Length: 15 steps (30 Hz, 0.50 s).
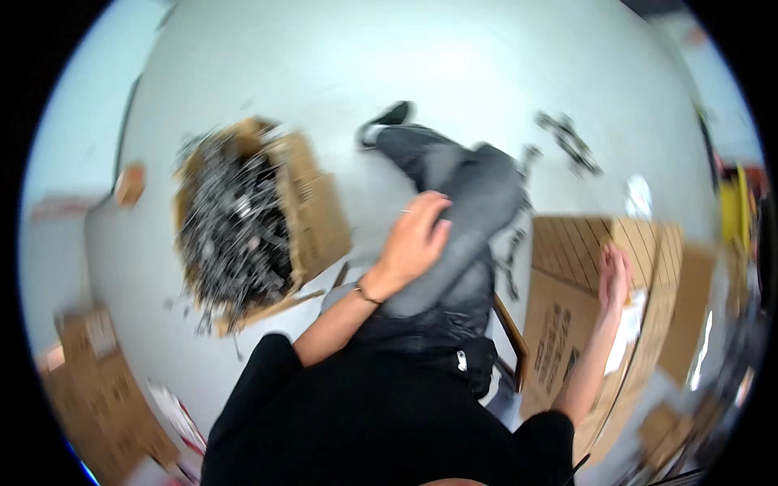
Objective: The person sits on a chair and repeatedly picks tangled wire components from a cardboard box. They separate the wires by hand, straighten them, and bundle them together. The person occasionally uses a pair of yellow-handled pliers to cut or adjust the wires before placing the sorted bundles on the floor.
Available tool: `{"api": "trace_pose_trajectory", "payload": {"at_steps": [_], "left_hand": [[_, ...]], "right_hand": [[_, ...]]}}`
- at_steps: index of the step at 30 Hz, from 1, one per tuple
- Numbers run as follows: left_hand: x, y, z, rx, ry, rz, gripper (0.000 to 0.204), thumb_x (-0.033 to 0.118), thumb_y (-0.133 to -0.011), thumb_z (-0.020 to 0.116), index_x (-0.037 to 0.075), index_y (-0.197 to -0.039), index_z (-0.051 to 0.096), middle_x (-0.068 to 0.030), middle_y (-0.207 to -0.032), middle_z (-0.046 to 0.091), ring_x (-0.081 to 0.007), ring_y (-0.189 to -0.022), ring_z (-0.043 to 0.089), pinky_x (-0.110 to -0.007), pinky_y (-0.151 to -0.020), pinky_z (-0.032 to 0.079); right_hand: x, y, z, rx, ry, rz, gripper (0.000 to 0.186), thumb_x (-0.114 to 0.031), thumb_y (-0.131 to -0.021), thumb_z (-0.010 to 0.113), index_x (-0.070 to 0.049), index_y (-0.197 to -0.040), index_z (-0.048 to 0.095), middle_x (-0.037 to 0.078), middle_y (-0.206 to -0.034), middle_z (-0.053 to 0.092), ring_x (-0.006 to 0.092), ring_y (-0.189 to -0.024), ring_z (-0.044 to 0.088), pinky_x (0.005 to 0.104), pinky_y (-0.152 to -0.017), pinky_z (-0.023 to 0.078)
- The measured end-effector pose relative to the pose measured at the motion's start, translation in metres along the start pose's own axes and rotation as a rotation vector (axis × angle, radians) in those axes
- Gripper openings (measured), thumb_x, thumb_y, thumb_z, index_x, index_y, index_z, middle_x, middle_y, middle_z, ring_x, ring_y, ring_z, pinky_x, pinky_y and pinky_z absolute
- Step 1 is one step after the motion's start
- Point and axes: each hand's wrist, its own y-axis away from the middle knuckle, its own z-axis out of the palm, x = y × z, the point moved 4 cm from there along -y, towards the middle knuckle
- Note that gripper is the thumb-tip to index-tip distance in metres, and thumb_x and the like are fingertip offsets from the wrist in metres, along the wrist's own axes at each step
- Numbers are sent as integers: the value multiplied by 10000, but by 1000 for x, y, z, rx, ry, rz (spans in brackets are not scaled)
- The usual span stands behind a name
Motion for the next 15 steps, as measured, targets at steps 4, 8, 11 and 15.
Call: {"api": "trace_pose_trajectory", "payload": {"at_steps": [4, 8, 11, 15], "left_hand": [[-6, 12, -39, 9, -54, -8, 252, 75, -897, 650, 11, -1140, 627, -187, -1206, 637, -360, -1175, 598, -428, -1009, 480], [-21, 35, -113, 151, -317, -62, 217, 67, -884, 656, 15, -1094, 646, -163, -1122, 669, -338, -1090, 636, -413, -955, 505], [-25, 48, -188, 384, -558, -151, 153, 25, -865, 655, 21, -1014, 688, -149, -968, 706, -315, -896, 684, -387, -808, 547], [-45, 59, -282, 569, -1095, -217, 148, 104, -900, 667, 12, -1015, 678, -155, -982, 699, -339, -921, 659, -430, -825, 520]], "right_hand": [[25, 2, 113, -349, -235, 124, 92, -127, -967, 658, -59, -965, 595, 96, -1098, 654, 65, -765, 551, 213, -746, 478], [21, 31, 205, -672, -496, 223, 131, -169, -976, 647, -60, -980, 574, 136, -1164, 657, 22, -557, 394, 179, -615, 386], [34, 50, 220, -798, -563, 290, 237, -196, -1030, 548, 1, -1154, 591, 218, -1467, 496, 11, -560, 413, 183, -593, 381], [50, 77, 235, -921, -497, 287, 422, -247, -1023, 556, 57, -1316, 567, 213, -1535, 427, 16, -624, 440, 188, -603, 376]]}}
